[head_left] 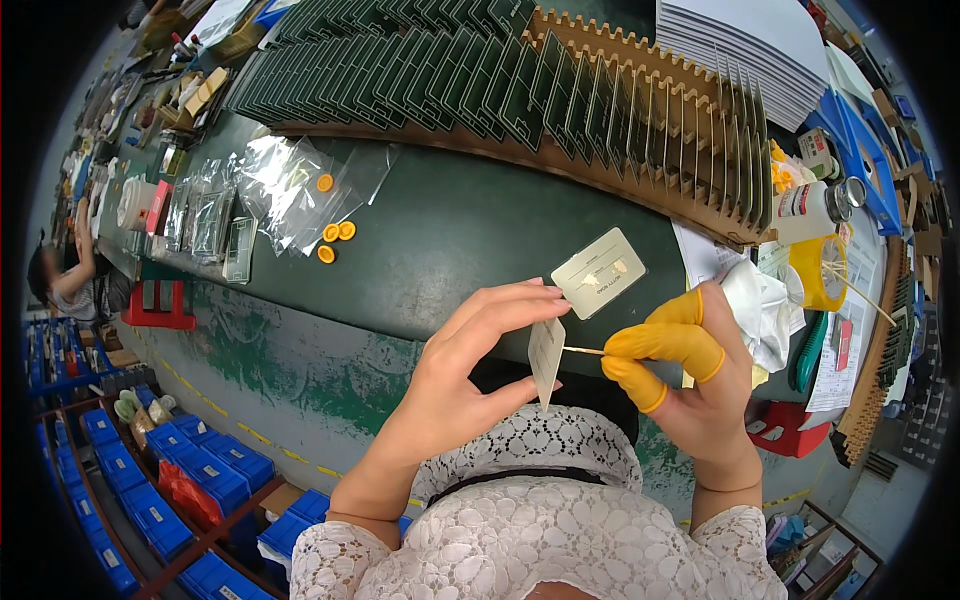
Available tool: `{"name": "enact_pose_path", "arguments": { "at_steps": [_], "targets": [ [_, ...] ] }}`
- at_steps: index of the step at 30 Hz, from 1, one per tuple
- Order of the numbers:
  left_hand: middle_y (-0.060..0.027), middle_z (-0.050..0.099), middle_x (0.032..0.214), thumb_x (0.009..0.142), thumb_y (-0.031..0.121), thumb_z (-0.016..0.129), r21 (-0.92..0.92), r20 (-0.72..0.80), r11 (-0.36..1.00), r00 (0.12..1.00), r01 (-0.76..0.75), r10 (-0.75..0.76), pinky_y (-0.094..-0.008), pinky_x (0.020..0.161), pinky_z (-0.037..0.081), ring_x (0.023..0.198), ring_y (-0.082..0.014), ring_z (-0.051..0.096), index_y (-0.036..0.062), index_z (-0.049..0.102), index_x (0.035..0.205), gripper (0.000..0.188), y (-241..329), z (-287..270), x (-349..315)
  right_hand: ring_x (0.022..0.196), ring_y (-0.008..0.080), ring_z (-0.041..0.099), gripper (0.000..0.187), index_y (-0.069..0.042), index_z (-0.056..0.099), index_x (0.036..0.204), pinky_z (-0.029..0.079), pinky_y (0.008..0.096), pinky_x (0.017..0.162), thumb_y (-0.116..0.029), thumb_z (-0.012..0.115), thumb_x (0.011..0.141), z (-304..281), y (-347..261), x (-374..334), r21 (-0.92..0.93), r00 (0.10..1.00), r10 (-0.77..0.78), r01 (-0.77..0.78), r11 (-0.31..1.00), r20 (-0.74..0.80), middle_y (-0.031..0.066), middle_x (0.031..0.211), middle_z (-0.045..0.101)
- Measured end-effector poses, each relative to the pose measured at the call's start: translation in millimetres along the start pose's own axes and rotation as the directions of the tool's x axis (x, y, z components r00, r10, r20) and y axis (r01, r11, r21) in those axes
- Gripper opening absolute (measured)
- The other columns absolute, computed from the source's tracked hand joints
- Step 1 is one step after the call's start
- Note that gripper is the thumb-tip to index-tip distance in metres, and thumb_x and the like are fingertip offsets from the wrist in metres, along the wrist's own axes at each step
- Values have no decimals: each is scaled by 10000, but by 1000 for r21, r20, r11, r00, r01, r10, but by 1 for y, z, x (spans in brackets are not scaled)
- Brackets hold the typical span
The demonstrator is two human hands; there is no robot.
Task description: The person applies glue to a small rectangular card using a bottle and a wooden stick. They then place a transparent plastic sheet onto the glued surface and press it down. The person repeats this process with another card, applying glue and smoothing the plastic sheet with the stick.
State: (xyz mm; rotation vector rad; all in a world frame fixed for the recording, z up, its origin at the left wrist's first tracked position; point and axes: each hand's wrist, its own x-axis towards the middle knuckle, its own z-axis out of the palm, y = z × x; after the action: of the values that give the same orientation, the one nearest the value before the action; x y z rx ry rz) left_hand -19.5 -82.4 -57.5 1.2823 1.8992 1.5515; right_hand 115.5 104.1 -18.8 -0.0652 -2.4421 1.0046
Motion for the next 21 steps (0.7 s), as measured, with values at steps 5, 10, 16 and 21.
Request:
{"name": "enact_pose_path", "arguments": {
  "at_steps": [5,10,16,21],
  "targets": [
    [-139,664,1288,668,26,892,-2,2,1000,1000,-4,4,-417,1074,460,1269,-321,599,37,643,1226,611,0,0,0,720,249,493,319,-76,718,973,360,370,642,-106,863,690,-1,-1,0,14,1000,22,-22,1000,-11,57,836,568],
    [-138,663,1291,671,29,891,0,3,1000,1000,3,-3,-417,1075,460,1272,-319,597,41,647,1224,604,1,0,1,722,249,495,313,-78,716,967,362,369,644,-111,863,692,0,0,0,3,1000,21,-21,1000,-6,56,830,565],
    [-137,662,1295,671,29,890,-3,0,1000,1000,-1,1,-415,1077,459,1273,-316,597,43,648,1225,605,-1,1,0,716,248,493,317,-76,716,964,359,369,640,-108,867,687,0,0,0,-2,1000,11,-11,1000,-7,57,829,567],
    [-137,661,1297,668,23,889,1,0,1000,1000,-2,2,-414,1078,458,1273,-315,597,43,644,1231,614,-1,0,-1,722,249,509,312,-74,717,959,366,365,644,-93,868,687,0,-1,0,-3,1000,20,-20,1000,-8,58,822,574]
  ]
}}
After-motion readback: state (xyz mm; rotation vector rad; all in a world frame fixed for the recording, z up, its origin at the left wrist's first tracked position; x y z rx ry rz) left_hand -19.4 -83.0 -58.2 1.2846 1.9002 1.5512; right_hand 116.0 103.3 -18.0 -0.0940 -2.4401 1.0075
